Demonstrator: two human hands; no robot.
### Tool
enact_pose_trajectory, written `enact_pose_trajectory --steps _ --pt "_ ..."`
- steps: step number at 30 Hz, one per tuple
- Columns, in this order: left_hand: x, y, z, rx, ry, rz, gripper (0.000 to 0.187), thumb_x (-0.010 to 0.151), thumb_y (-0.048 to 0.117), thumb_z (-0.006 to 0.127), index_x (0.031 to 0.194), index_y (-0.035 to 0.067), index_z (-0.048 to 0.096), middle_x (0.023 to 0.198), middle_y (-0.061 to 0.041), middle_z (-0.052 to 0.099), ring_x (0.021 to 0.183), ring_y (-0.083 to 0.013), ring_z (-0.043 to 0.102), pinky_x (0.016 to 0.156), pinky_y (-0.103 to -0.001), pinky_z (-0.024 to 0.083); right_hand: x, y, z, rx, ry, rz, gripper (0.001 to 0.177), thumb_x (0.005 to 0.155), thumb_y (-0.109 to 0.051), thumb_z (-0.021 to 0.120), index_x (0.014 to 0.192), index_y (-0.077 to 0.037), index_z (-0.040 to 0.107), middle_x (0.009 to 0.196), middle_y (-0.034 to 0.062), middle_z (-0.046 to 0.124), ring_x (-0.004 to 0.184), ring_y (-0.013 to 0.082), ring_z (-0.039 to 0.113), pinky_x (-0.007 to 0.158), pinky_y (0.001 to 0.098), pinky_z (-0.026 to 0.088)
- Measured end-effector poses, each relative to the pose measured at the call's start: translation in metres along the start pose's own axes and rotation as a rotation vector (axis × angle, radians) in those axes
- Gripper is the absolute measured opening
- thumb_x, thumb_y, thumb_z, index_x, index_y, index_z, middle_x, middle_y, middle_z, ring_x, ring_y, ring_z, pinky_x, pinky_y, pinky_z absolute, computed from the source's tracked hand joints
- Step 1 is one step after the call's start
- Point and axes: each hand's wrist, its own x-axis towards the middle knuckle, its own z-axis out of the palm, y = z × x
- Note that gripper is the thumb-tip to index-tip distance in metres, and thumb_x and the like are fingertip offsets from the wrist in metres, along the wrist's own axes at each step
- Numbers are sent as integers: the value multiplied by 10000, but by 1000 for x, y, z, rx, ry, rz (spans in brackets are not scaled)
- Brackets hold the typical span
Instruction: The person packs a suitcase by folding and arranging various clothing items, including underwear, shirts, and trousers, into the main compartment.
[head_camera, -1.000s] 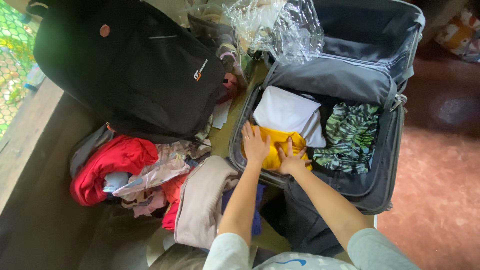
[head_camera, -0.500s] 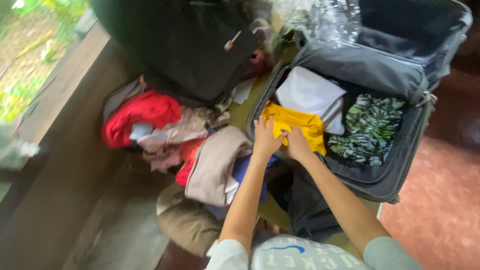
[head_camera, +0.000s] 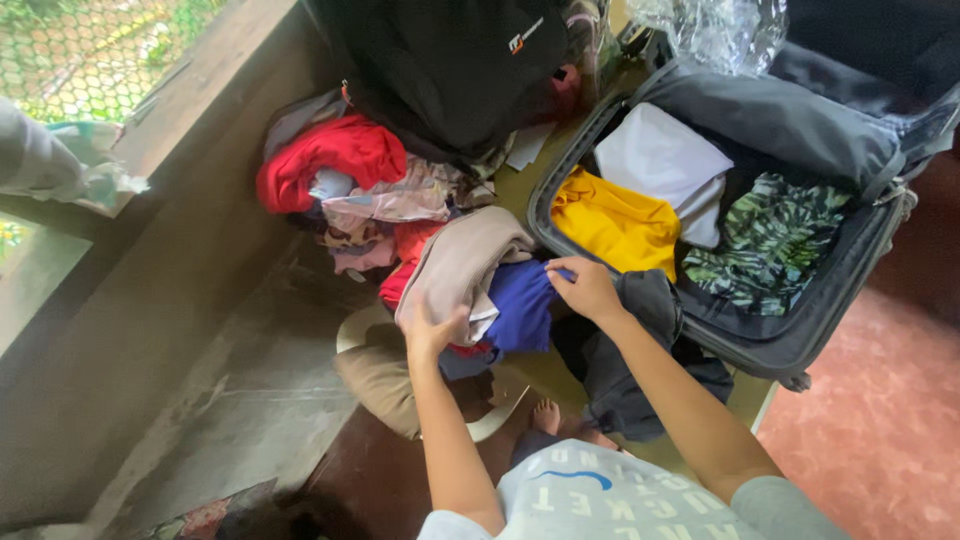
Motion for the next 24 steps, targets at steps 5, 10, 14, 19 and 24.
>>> enact_pose_trajectory --steps 5,10,14,19,24 --pt "36 -64 44 -536 293 -298 990 694 408 911 1464 16 427 1383 -276 530 1212 -404 585 980 -492 500 -3 -12 9 37 -47 -97 207 885 -214 736 1033 -77 783 1033 95 786 886 206 755 798 320 586" --pt "56 -49 40 -1520 22 -615 616 751 191 844 1299 20 621 1195 -147 714 1026 -313 719 851 -509 591 -9 -14 17 49 -96 -64 227 868 -220 735 1045 -87 784 1026 87 791 873 214 755 786 329 585" --pt "48 -8 38 -1530 42 -461 456 823 58 759 1267 26 662 1186 -110 726 1085 -310 687 941 -497 550 -10 -13 15 34 -97 -62 245 867 -213 745 1077 -90 777 1048 97 786 910 232 761 834 331 589" --pt "23 77 -14 -1707 -347 -32 429 848 -28 650 1271 40 623 1188 -128 700 1084 -307 684 921 -495 574 1 -26 -6 -125 106 -437 800 725 -148 837 1446 -25 513 1362 219 620 1234 349 612 1013 420 497" --pt "-29 182 -62 -1529 -582 322 445 874 -120 656 1294 17 611 1216 -108 683 1122 -258 665 943 -404 559 26 -59 -25 180 131 -313 1163 658 -241 839 1569 -35 146 1509 246 419 1357 387 440 1077 459 428"
